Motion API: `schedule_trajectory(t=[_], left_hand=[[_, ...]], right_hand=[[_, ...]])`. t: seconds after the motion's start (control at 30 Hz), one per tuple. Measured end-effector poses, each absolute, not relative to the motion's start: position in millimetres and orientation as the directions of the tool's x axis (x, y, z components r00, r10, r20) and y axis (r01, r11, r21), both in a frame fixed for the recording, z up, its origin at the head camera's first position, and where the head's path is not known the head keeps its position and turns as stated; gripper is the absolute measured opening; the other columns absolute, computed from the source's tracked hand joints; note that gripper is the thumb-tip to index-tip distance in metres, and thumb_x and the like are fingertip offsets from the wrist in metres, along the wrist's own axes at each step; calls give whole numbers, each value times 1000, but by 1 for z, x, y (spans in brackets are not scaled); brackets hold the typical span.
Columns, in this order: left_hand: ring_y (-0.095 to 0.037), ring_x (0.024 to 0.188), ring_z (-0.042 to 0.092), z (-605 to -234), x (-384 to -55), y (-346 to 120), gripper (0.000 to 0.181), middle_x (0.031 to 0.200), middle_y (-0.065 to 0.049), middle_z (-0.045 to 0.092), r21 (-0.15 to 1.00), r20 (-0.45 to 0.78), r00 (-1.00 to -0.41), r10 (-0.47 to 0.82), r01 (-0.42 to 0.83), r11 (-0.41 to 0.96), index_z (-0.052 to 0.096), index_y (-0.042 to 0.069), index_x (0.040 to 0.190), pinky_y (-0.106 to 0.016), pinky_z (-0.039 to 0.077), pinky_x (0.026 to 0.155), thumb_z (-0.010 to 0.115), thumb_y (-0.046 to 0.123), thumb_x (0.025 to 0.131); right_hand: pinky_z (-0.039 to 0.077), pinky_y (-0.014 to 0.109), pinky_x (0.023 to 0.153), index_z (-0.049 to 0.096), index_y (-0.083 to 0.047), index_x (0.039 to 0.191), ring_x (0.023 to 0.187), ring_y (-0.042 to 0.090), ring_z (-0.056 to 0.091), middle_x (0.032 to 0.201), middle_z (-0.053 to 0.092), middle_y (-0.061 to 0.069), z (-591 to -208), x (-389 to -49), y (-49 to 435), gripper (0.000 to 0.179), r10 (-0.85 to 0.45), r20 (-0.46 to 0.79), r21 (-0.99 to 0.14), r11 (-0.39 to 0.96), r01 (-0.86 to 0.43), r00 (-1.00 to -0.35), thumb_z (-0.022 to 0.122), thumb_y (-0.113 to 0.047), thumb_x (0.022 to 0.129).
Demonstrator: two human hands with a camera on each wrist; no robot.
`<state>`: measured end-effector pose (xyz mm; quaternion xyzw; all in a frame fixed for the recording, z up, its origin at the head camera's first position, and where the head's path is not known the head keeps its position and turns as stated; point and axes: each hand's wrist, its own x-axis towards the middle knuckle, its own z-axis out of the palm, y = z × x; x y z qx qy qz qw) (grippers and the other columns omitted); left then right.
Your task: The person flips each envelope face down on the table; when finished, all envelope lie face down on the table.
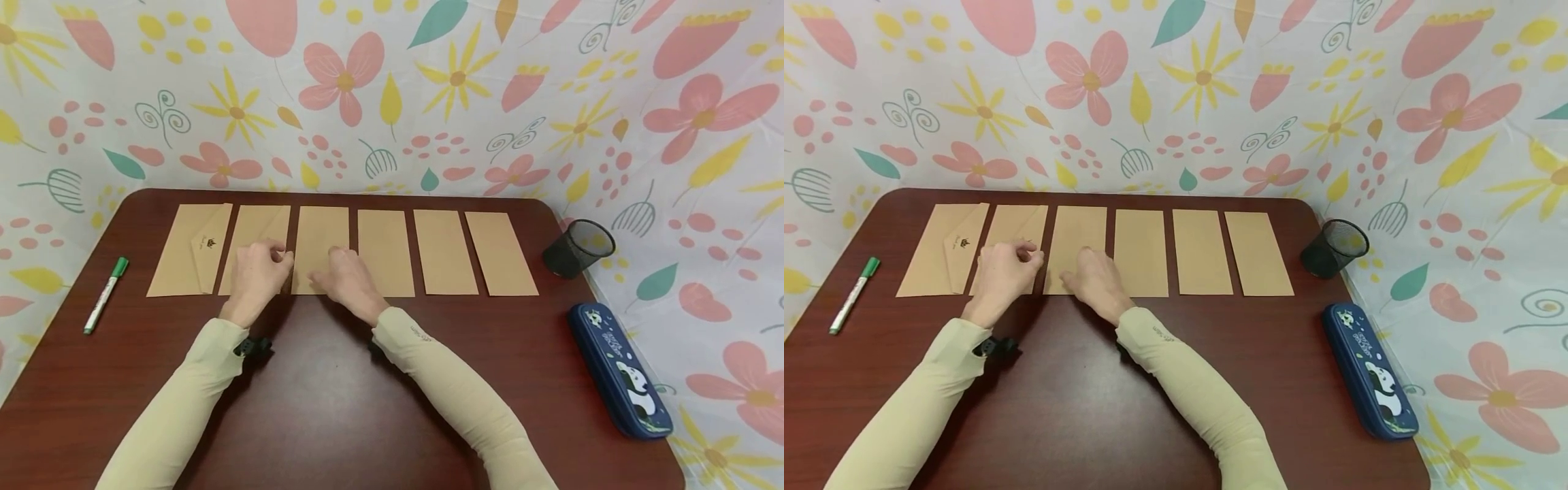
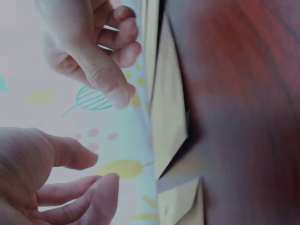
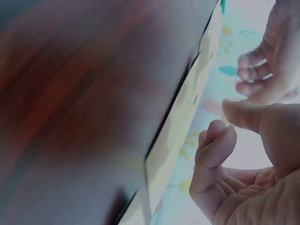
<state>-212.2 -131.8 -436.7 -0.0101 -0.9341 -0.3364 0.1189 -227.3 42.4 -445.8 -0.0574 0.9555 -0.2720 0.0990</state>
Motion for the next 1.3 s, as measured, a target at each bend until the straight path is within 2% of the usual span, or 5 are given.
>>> schedule_trajectory(t=[0.1, 0.3, 0.47, 0.7, 1.3], left_hand=[[-40, 80, 76, -429, -206, -139, 23, 87, -21, 80, 651, 267, -959, -101, 102, 752, 82, -4, 108, -42, 55, 68, 68, 11, 97], [-37, 76, 74, -421, -201, -156, 22, 85, -21, 80, 670, 310, -938, -155, 99, 736, 83, -3, 106, -24, 42, 63, 67, 10, 96], [-41, 77, 74, -419, -200, -167, 23, 85, -23, 80, 677, 334, -926, -177, 105, 729, 82, -4, 104, -34, 45, 71, 67, 11, 96], [-43, 79, 75, -421, -200, -172, 23, 84, -24, 79, 665, 366, -915, -173, 127, 736, 81, -6, 101, -46, 51, 75, 64, 7, 95], [-46, 86, 76, -428, -206, -191, 26, 88, -23, 80, 645, 318, -924, -212, 47, 763, 81, -5, 105, -56, 55, 79, 63, 11, 95]], right_hand=[[61, 33, 83, 64, 0, 142, 94, 21, 71, 121, 77, 13, -437, -219, 28, 58, -180, -164, -557, 829, -60, -970, 78, -40, 101], [57, 28, 69, 68, -2, 137, 80, 16, 68, 100, 78, 7, -447, -224, -1, 56, -221, -121, -557, 822, -118, -968, 79, -42, 100], [45, 26, 55, 65, -12, 93, 63, 12, 54, 77, 58, -2, -457, -234, -25, 26, -259, -101, -566, 809, -158, -961, 76, -34, 99], [38, 24, 49, 46, -18, 62, 55, 10, 47, 62, 43, -5, -471, -253, -54, 53, -270, -96, -530, 829, -180, -958, 77, -41, 99], [49, 27, 51, 63, -21, 72, 66, 13, 63, 76, 69, -2, -512, -283, -71, 25, -235, -122, -416, 894, -165, -964, 72, -25, 94]])
